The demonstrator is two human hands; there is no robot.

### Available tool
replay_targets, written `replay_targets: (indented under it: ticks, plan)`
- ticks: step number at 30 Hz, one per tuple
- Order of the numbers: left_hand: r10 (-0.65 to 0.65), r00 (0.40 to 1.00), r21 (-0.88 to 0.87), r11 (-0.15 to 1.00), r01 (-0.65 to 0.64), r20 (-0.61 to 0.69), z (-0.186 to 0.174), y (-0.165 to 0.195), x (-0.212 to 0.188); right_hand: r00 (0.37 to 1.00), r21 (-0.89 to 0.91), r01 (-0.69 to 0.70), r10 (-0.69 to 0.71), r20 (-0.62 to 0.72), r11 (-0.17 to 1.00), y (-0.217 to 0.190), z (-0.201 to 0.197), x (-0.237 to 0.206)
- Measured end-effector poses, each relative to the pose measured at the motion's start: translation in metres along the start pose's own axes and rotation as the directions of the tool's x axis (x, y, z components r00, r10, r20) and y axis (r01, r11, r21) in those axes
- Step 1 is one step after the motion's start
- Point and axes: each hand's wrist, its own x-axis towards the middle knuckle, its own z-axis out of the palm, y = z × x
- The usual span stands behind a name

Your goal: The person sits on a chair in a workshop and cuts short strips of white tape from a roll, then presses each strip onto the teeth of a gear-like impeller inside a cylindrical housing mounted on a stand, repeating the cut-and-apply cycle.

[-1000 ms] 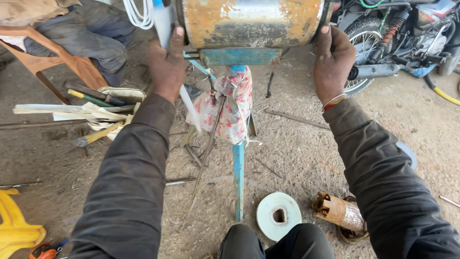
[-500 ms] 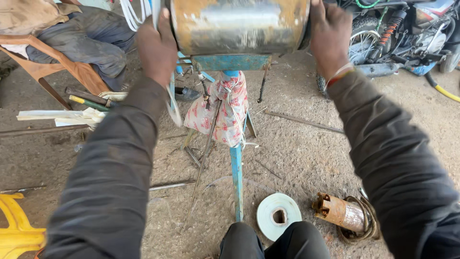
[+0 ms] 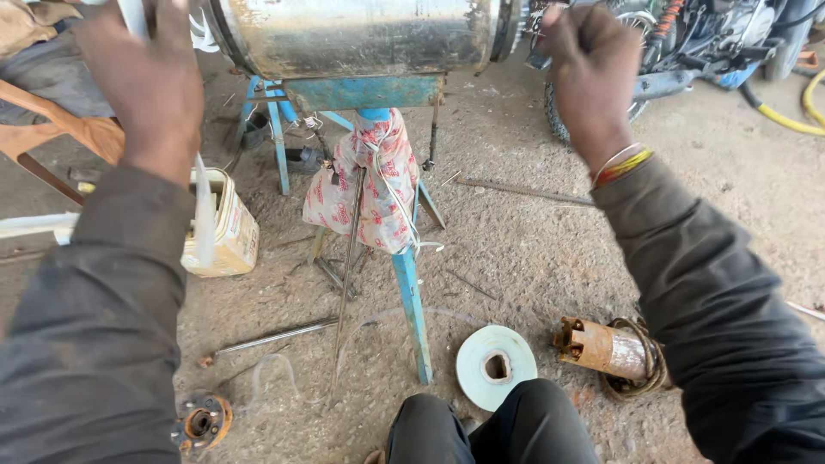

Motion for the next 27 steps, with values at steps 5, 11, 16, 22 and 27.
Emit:
replay_targets:
  ticks: [5,11,16,22,27]
  plan:
    - [-0.148,0.981,-0.387,0.903,0.185,0.124,0.014,0.002,-0.041,0.992,0.243,-0.057,0.026,0.126,0.968,0.033,0.001,-0.030]
    - [-0.508,0.697,-0.521,0.463,0.717,0.507,0.016,-0.003,-0.030,0.936,0.129,0.139,-0.172,0.307,0.982,0.039,-0.006,0.004]
    - [-0.391,0.711,-0.597,0.386,0.703,0.584,0.022,-0.014,-0.018,0.881,0.250,0.101,-0.203,0.428,0.963,0.040,-0.005,0.028]
    - [-0.321,0.668,-0.575,0.343,0.743,0.671,0.027,-0.027,-0.014,0.837,0.282,0.038,-0.185,0.516,0.959,0.046,0.010,0.035]
    - [-0.364,0.731,-0.630,0.370,0.683,0.577,0.034,-0.015,-0.018,0.860,0.343,-0.057,-0.128,0.494,0.938,0.040,0.013,0.031]
